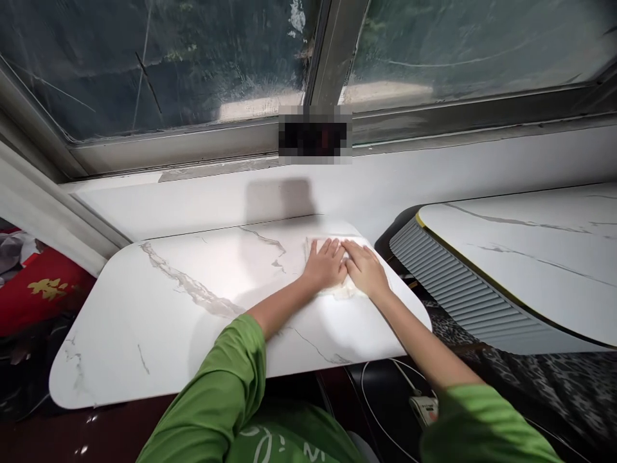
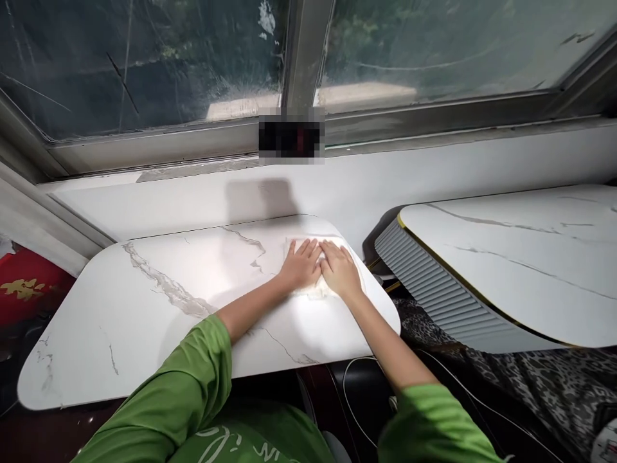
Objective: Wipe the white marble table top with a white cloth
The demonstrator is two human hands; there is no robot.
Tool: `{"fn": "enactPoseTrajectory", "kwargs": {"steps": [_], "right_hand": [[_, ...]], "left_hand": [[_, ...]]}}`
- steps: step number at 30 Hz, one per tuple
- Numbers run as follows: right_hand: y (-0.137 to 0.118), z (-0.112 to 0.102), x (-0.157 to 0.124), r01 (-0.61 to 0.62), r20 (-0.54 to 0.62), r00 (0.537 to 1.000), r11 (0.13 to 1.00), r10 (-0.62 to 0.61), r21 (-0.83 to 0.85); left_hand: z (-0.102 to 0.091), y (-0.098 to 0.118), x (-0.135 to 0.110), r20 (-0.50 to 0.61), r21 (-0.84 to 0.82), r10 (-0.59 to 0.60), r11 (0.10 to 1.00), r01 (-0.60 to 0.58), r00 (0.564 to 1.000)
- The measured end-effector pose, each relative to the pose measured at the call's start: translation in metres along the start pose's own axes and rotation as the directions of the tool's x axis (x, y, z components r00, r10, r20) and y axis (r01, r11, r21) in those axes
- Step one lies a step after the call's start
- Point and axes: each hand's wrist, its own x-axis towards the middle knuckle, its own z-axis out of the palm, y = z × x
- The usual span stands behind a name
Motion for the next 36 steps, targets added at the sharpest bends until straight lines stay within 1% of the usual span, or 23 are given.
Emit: {"fn": "enactPoseTrajectory", "kwargs": {"steps": [4,6,9,11,13,16,19,22,25,28,30,32,34,36], "right_hand": [[-0.039,-0.016,-0.060,0.040,-0.020,0.999,0.999,-0.040,-0.036],[-0.060,-0.024,-0.084,0.069,-0.007,0.998,0.996,-0.070,-0.051],[-0.084,-0.033,-0.102,0.104,0.030,0.994,0.993,-0.103,-0.059],[-0.092,-0.033,-0.102,0.121,0.046,0.992,0.991,-0.119,-0.052],[-0.093,-0.029,-0.094,0.132,0.054,0.990,0.991,-0.130,-0.035],[-0.090,-0.014,-0.072,0.134,0.047,0.990,0.991,-0.133,-0.010],[-0.088,0.006,-0.039,0.089,0.044,0.995,0.996,-0.088,-0.012],[-0.087,0.026,0.005,0.007,0.075,0.997,1.000,-0.007,-0.001],[-0.088,0.041,0.048,-0.015,0.095,0.995,0.998,0.010,0.060],[-0.090,0.047,0.076,-0.019,0.088,0.996,0.993,0.009,0.119],[-0.092,0.048,0.080,-0.018,0.089,0.996,0.990,0.005,0.137],[-0.095,0.046,0.074,0.001,0.101,0.995,0.989,-0.016,0.149],[-0.100,0.043,0.059,0.025,0.113,0.993,0.989,-0.042,0.147],[-0.108,0.040,0.037,0.047,0.115,0.991,0.992,-0.061,0.120]], "left_hand": [[-0.009,0.016,-0.062,-0.058,-0.011,0.090,0.996,-0.091,0.994],[-0.015,0.023,-0.092,-0.064,-0.010,0.116,0.993,-0.117,0.991],[-0.024,0.027,-0.123,-0.032,0.008,0.105,0.994,-0.105,0.994],[-0.028,0.027,-0.131,0.004,0.029,0.078,0.997,-0.078,0.997],[-0.031,0.024,-0.130,0.046,0.054,0.052,0.997,-0.055,0.998],[-0.032,0.010,-0.115,0.097,0.076,0.011,0.997,-0.019,0.995],[-0.031,-0.018,-0.089,0.111,0.075,0.015,0.997,-0.024,0.994],[-0.031,-0.054,-0.058,0.094,0.055,0.026,0.998,-0.031,0.995],[-0.030,-0.085,-0.033,0.072,0.049,-0.054,0.998,0.051,0.996],[-0.027,-0.101,-0.021,0.039,0.057,-0.141,0.989,0.139,0.989],[-0.024,-0.102,-0.024,0.014,0.054,-0.169,0.984,0.168,0.986],[-0.022,-0.099,-0.033,-0.004,0.048,-0.185,0.982,0.185,0.983],[-0.022,-0.092,-0.049,-0.020,0.044,-0.192,0.980,0.193,0.981],[-0.025,-0.084,-0.070,-0.033,0.046,-0.173,0.984,0.174,0.984]]}}
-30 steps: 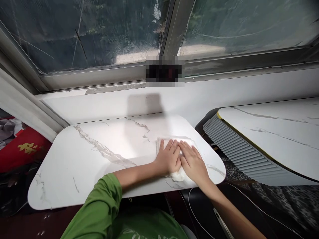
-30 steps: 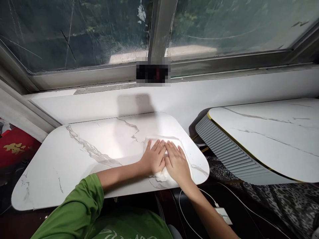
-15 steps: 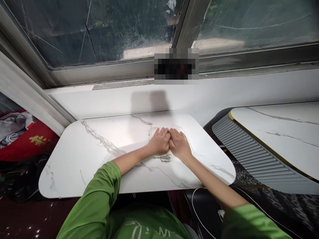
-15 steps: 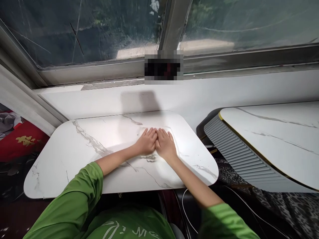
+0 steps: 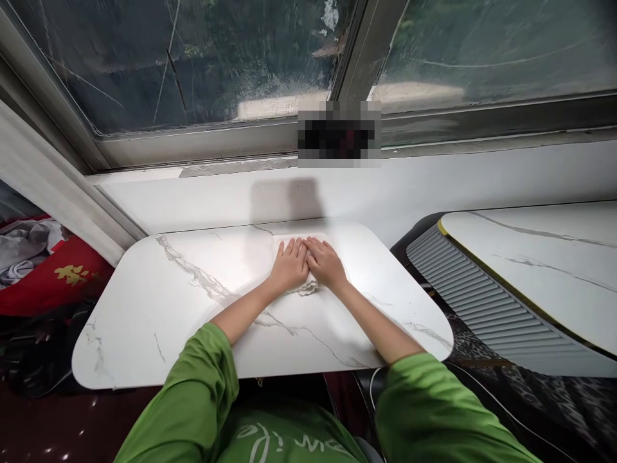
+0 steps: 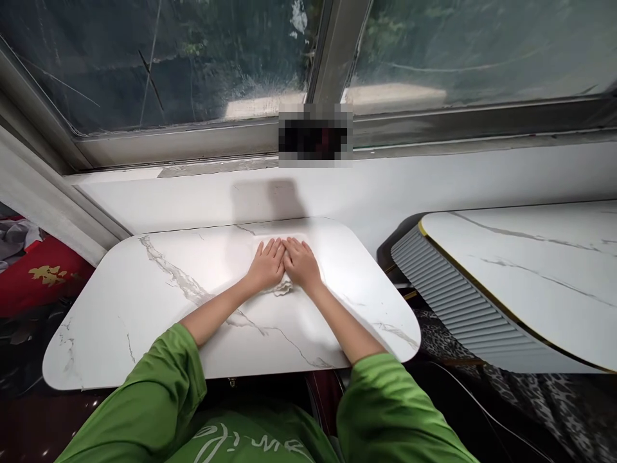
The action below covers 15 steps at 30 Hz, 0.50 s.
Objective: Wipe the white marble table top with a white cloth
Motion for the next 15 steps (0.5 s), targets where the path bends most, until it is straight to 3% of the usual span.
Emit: {"fn": "enactPoseTrajectory", "kwargs": {"steps": [5,9,12,15], "right_hand": [[-0.034,-0.006,-0.069,0.079,-0.003,0.997,0.992,-0.080,-0.102],[-0.060,-0.018,-0.113,0.188,0.039,0.982,0.977,-0.185,-0.104],[-0.072,-0.024,-0.123,0.230,0.080,0.971,0.970,-0.223,-0.080],[-0.076,-0.022,-0.114,0.206,0.119,0.973,0.977,-0.198,-0.062]], "left_hand": [[-0.018,0.017,-0.070,0.022,0.010,0.112,0.994,-0.112,0.993],[-0.033,0.035,-0.120,0.082,0.045,0.099,0.994,-0.103,0.992],[-0.040,0.041,-0.137,0.119,0.070,0.065,0.995,-0.073,0.991],[-0.042,0.035,-0.134,0.132,0.044,0.057,0.997,-0.063,0.990]]}}
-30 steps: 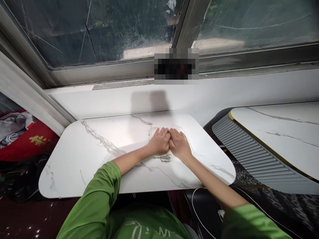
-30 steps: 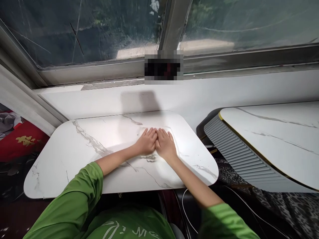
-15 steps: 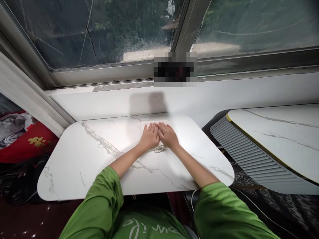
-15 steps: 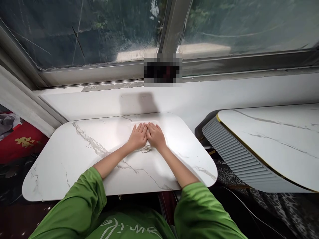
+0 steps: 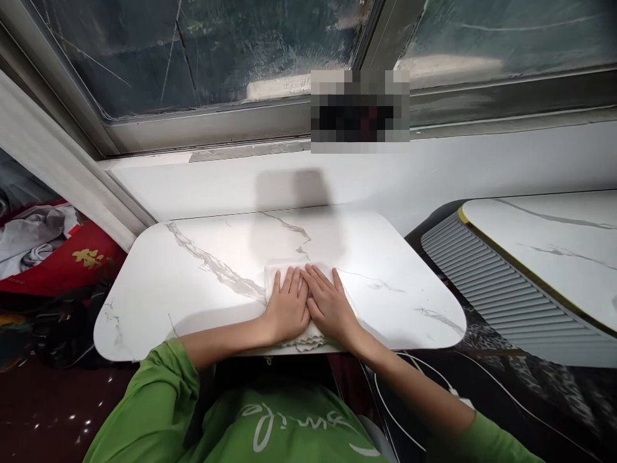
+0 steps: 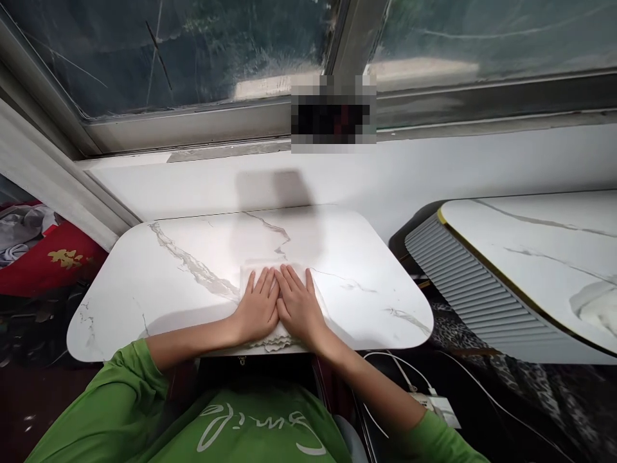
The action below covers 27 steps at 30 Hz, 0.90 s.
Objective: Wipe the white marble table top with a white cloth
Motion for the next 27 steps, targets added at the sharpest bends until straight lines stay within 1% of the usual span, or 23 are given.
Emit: {"fn": "enactPoseTrajectory", "kwargs": {"steps": [2,4,6,9,12,15,18,21,24,27], "right_hand": [[0.003,0.004,0.015,-0.023,0.008,1.000,1.000,0.023,0.022],[0.007,0.011,0.036,-0.043,-0.008,0.999,0.998,0.043,0.051],[0.012,0.020,0.064,-0.061,-0.029,0.998,0.994,0.064,0.085],[0.017,0.033,0.113,-0.097,-0.049,0.993,0.986,0.104,0.137],[0.020,0.043,0.157,-0.111,-0.065,0.990,0.978,0.125,0.179],[0.020,0.048,0.180,-0.116,-0.067,0.989,0.972,0.132,0.204],[0.018,0.047,0.180,-0.122,-0.057,0.989,0.972,0.136,0.203],[0.012,0.043,0.160,-0.109,-0.047,0.992,0.977,0.119,0.181],[0.001,0.036,0.124,-0.085,-0.043,0.995,0.986,0.092,0.146],[-0.016,0.028,0.078,-0.021,-0.048,0.999,0.996,0.025,0.090]], "left_hand": [[0.001,-0.012,0.011,-0.008,-0.036,-0.023,0.999,0.023,1.000],[0.004,-0.028,0.026,-0.031,-0.057,-0.067,0.996,0.065,0.997],[0.006,-0.050,0.044,-0.065,-0.055,-0.106,0.993,0.103,0.992],[0.006,-0.087,0.073,-0.100,-0.038,-0.130,0.991,0.126,0.987],[0.001,-0.122,0.096,-0.087,-0.022,-0.149,0.989,0.147,0.985],[-0.003,-0.141,0.108,-0.069,-0.024,-0.162,0.987,0.161,0.984],[-0.002,-0.143,0.107,-0.075,-0.023,-0.171,0.985,0.170,0.982],[0.001,-0.131,0.092,-0.094,0.000,-0.157,0.988,0.158,0.983],[0.003,-0.108,0.063,-0.098,0.021,-0.136,0.990,0.139,0.986],[0.001,-0.077,0.022,-0.088,0.044,-0.090,0.995,0.094,0.992]]}}
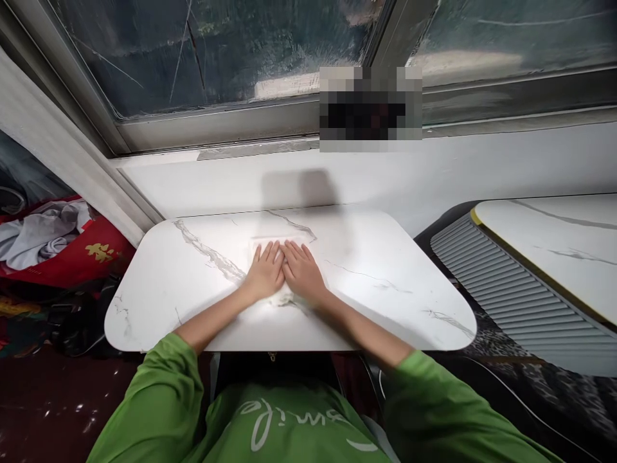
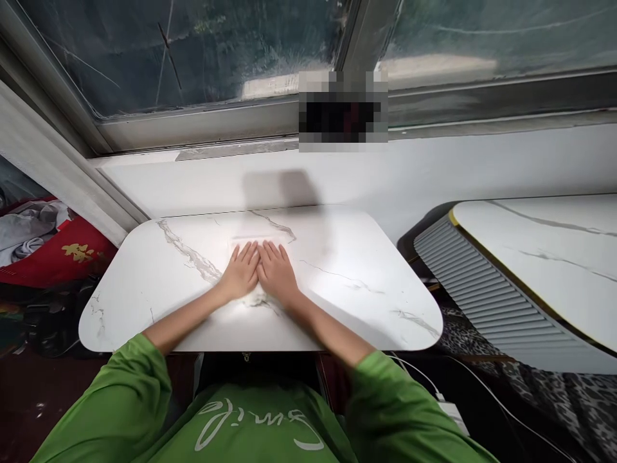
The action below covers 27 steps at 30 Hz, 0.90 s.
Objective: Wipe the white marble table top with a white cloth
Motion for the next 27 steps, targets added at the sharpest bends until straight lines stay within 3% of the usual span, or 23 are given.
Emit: {"fn": "enactPoseTrajectory", "kwargs": {"steps": [5,10,14,17,23,27], "right_hand": [[-0.027,-0.014,-0.065,0.140,0.011,0.990,0.989,-0.139,-0.050],[-0.045,-0.014,-0.069,0.138,0.053,0.989,0.989,-0.136,-0.045],[-0.049,-0.002,-0.030,0.114,0.076,0.991,0.993,-0.113,-0.007],[-0.050,0.016,0.019,0.088,0.069,0.994,0.995,-0.091,0.040],[-0.056,0.051,0.112,0.020,0.047,0.999,0.995,-0.025,0.099],[-0.058,0.058,0.129,0.004,0.019,1.000,0.993,-0.007,0.122]], "left_hand": [[-0.015,0.036,-0.066,0.007,-0.001,0.053,0.999,-0.053,0.999],[-0.022,0.034,-0.082,0.039,-0.003,0.054,0.999,-0.053,0.998],[-0.017,0.003,-0.065,0.009,0.010,-0.013,1.000,0.013,1.000],[-0.012,-0.038,-0.039,-0.013,0.023,-0.084,0.996,0.084,0.996],[-0.014,-0.122,0.014,0.030,0.052,-0.094,0.994,0.092,0.995],[-0.015,-0.139,0.023,0.018,0.058,-0.092,0.994,0.091,0.996]]}}
